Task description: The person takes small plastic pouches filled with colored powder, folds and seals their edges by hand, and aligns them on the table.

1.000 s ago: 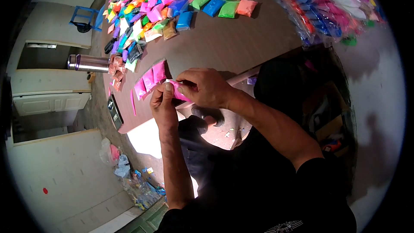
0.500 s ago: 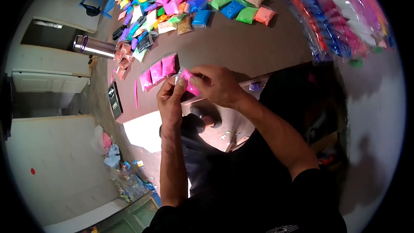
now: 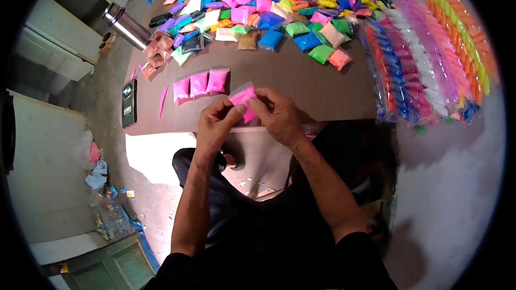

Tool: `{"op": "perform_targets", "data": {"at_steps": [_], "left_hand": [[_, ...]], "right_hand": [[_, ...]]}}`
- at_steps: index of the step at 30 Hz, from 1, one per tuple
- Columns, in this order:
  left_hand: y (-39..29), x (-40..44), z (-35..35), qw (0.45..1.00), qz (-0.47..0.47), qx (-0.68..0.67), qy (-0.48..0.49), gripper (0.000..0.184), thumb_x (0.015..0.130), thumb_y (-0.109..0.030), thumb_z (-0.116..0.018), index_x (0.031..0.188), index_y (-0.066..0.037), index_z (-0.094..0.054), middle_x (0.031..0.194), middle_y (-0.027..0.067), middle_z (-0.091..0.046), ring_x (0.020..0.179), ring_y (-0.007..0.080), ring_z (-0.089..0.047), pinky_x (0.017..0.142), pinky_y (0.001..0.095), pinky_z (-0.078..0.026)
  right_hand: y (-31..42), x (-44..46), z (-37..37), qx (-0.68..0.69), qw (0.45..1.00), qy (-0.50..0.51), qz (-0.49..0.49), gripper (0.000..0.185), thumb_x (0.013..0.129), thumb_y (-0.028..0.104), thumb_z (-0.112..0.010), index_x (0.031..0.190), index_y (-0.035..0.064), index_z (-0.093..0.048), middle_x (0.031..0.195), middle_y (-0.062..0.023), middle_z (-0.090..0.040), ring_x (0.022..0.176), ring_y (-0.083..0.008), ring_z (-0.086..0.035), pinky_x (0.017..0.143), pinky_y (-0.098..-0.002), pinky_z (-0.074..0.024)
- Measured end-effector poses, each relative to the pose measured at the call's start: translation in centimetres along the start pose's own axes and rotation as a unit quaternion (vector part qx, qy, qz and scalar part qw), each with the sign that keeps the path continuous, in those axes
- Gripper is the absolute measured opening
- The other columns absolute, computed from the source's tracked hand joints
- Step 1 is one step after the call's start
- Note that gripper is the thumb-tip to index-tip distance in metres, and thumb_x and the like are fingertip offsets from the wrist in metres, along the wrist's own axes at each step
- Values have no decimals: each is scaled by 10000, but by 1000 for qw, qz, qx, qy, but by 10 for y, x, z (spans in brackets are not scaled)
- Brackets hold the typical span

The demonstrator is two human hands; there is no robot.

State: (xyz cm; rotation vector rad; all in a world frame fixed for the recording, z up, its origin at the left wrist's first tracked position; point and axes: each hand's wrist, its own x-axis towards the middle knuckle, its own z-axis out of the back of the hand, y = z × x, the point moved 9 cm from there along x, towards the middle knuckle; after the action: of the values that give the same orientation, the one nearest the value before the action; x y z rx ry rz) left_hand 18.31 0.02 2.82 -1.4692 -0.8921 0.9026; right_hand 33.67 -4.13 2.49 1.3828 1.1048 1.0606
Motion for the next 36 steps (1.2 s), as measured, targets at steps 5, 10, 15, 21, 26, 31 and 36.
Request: {"op": "perform_targets", "data": {"at_steps": [5, 10, 15, 21, 26, 31, 36], "left_hand": [[7, 2, 5, 998, -38, 55, 11, 236, 983, -199, -712, 827, -53, -613, 748, -73, -542, 697, 24, -443, 616, 205, -366], [13, 6, 15, 993, -82, 85, -27, 251, 950, -196, -730, 803, -16, -635, 674, -29, -557, 654, 62, -493, 569, 266, -401], [-9, -1, 5, 989, -77, 126, -7, 229, 948, -211, -737, 863, -16, -652, 709, -51, -539, 681, 54, -478, 591, 250, -390], [1, 2, 3, 992, -77, 101, -4, 231, 967, -225, -721, 1003, 1, -685, 740, -28, -578, 685, 59, -492, 606, 255, -417], [-2, 1, 2, 993, -65, 95, 9, 217, 963, -213, -726, 1016, -6, -688, 768, -60, -564, 691, 49, -482, 602, 245, -405], [-7, 0, -7, 993, -29, 109, 25, 199, 972, -206, -719, 1008, -17, -673, 818, -43, -641, 741, 50, -564, 650, 230, -461], [17, 7, -3, 998, -20, 33, 41, 186, 986, -167, -698, 1058, 3, -673, 950, 22, -710, 861, 88, -646, 766, 248, -523]], "right_hand": [[3, 2, -2, -50, 998, -2, 25, 209, 967, 152, -688, 1114, 5, -672, 791, 8, -641, 646, -45, -544, 573, -229, -453], [19, 3, -7, -135, 990, 11, 40, 218, 973, 195, -685, 1080, 5, -687, 782, 15, -632, 649, -47, -548, 568, -230, -448], [1, 4, -4, -72, 997, 16, 6, 187, 1000, 181, -648, 1085, 26, -710, 812, 33, -642, 630, -33, -538, 553, -212, -451], [1, 5, -6, -65, 997, 38, 5, 185, 999, 186, -652, 1078, 27, -708, 812, 32, -643, 625, -27, -537, 543, -205, -450], [13, 11, -10, -65, 995, 61, 33, 176, 994, 187, -652, 990, 13, -683, 769, 15, -619, 614, -44, -523, 522, -225, -431], [8, 13, -4, -30, 998, 56, -7, 193, 987, 204, -664, 997, 11, -682, 752, 0, -629, 612, -68, -553, 495, -237, -452], [0, 11, -1, -49, 997, 45, 30, 217, 971, 214, -679, 1005, 0, -682, 769, -42, -651, 609, -89, -567, 536, -268, -464]]}}
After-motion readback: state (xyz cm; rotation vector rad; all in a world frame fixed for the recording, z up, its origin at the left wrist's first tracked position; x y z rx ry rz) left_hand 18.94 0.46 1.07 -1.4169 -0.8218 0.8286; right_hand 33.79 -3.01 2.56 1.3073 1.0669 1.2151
